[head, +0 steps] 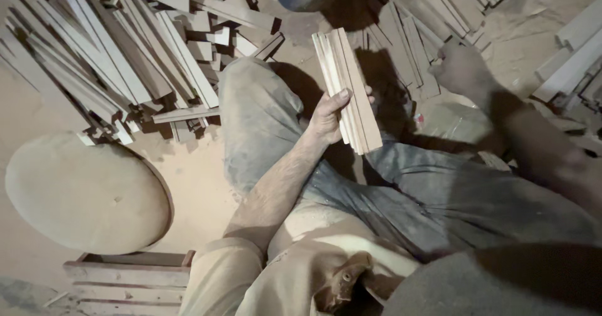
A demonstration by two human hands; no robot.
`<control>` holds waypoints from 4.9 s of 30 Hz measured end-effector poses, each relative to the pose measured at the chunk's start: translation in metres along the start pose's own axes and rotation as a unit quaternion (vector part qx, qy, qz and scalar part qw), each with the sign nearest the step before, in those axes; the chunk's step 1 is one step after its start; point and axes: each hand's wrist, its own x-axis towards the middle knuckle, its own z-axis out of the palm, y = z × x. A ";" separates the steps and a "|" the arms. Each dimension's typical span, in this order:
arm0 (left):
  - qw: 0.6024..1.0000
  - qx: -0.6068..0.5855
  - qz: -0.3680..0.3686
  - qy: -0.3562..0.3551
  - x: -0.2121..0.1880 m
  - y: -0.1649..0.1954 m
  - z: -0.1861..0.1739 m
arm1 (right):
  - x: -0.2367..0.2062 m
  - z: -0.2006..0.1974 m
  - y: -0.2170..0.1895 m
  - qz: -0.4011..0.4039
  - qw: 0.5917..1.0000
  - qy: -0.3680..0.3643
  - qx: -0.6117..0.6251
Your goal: The person sits on the floor of a dusty woodworking shop and sorts small wooden strips from a large pile on the ground. They pick up strips one at a time, align them into a bundle held in one hand, and add each strip to the bundle.
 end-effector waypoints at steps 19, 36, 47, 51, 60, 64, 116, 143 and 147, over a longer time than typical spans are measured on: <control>0.998 0.059 -0.016 0.011 0.007 -0.002 -0.001 | -0.058 -0.073 -0.073 -0.012 0.938 -0.184 0.293; 0.995 0.035 -0.053 -0.075 -0.001 0.004 0.007 | -0.015 -0.055 -0.064 -0.068 0.972 0.065 0.215; 0.994 0.074 -0.059 -0.061 -0.001 0.003 0.008 | 0.034 0.045 -0.030 0.002 0.997 0.050 0.061; 0.995 0.060 -0.055 -0.055 0.000 0.005 0.007 | 0.022 0.012 -0.040 0.004 0.998 0.009 0.069; 0.996 0.034 -0.062 -0.058 0.005 0.001 0.007 | -0.082 -0.109 -0.106 -0.255 0.957 0.049 -0.133; 0.996 0.044 -0.058 -0.051 0.001 0.000 0.011 | -0.094 -0.105 -0.148 -0.431 0.867 0.130 -0.212; 0.909 0.337 0.209 0.131 -0.008 0.010 0.029 | -0.051 0.015 -0.139 -0.318 0.929 -0.055 0.181; 0.469 0.725 0.324 0.386 -0.141 0.210 0.053 | 0.047 0.055 -0.030 -0.090 0.991 0.095 0.015; 0.585 0.736 0.222 0.260 -0.043 0.047 0.081 | 0.053 0.055 -0.059 -0.067 0.994 0.087 0.009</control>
